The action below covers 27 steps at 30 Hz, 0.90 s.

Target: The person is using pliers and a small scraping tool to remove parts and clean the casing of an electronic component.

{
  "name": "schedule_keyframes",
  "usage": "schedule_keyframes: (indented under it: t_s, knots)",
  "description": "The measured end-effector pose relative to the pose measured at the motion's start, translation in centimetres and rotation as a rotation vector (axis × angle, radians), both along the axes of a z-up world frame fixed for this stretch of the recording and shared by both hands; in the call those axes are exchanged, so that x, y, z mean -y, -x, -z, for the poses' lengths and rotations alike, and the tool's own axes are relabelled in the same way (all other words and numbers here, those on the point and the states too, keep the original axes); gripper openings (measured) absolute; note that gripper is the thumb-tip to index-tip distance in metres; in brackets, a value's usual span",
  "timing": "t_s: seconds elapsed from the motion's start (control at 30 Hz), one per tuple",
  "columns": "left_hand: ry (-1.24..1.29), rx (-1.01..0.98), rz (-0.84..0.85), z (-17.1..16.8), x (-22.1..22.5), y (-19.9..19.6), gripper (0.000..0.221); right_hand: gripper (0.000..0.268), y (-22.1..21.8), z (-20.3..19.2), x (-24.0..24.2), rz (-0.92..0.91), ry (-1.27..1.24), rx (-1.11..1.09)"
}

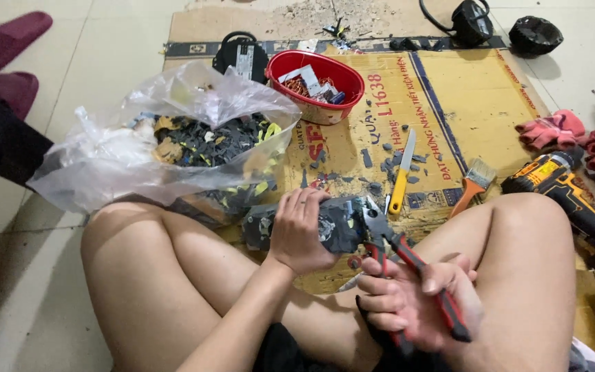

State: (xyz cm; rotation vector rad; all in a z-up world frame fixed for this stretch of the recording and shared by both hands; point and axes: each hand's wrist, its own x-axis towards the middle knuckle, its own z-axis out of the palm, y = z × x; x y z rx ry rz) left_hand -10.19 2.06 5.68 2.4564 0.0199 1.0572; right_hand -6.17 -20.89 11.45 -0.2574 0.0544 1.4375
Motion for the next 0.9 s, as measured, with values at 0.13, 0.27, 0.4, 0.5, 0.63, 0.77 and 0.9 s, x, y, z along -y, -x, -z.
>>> schedule_keyframes:
  t_s: [0.13, 0.27, 0.4, 0.5, 0.63, 0.77, 0.9]
  knots:
    - [-0.009, -0.005, 0.014, -0.5, 0.1, 0.1, 0.073, 0.059, 1.9, -0.9, -1.6, 0.089, -0.106, -0.056]
    - [0.035, 0.023, -0.028, -0.8, 0.1, -0.4, 0.072, 0.043, 2.2, -1.1, -2.3, 0.148, -0.325, -0.412]
    - [0.062, -0.032, -0.073, -0.5, -0.8, -1.9, 0.078, 0.050, 0.7, -0.8, -1.7, 0.185, -0.370, -0.056]
    - [0.045, -0.061, -0.054, -0.7, -0.4, -2.1, 0.073, 0.049, -2.3, -3.4, 0.0, 0.280, -0.187, 0.117]
    - [-0.061, -0.209, 0.004, 2.3, 0.3, -3.8, 0.070, 0.059, -5.0, -3.4, 3.5, 0.259, -0.083, 0.191]
    - [-0.067, -0.557, 0.116, 4.2, 1.2, -5.2, 0.090, 0.056, -5.5, -3.2, 4.4, 0.209, 0.091, 0.292]
    - [0.383, -0.641, 0.133, -1.0, 1.7, -6.2, 0.077, 0.058, -4.7, -2.3, 4.4, 0.104, 0.195, 0.258]
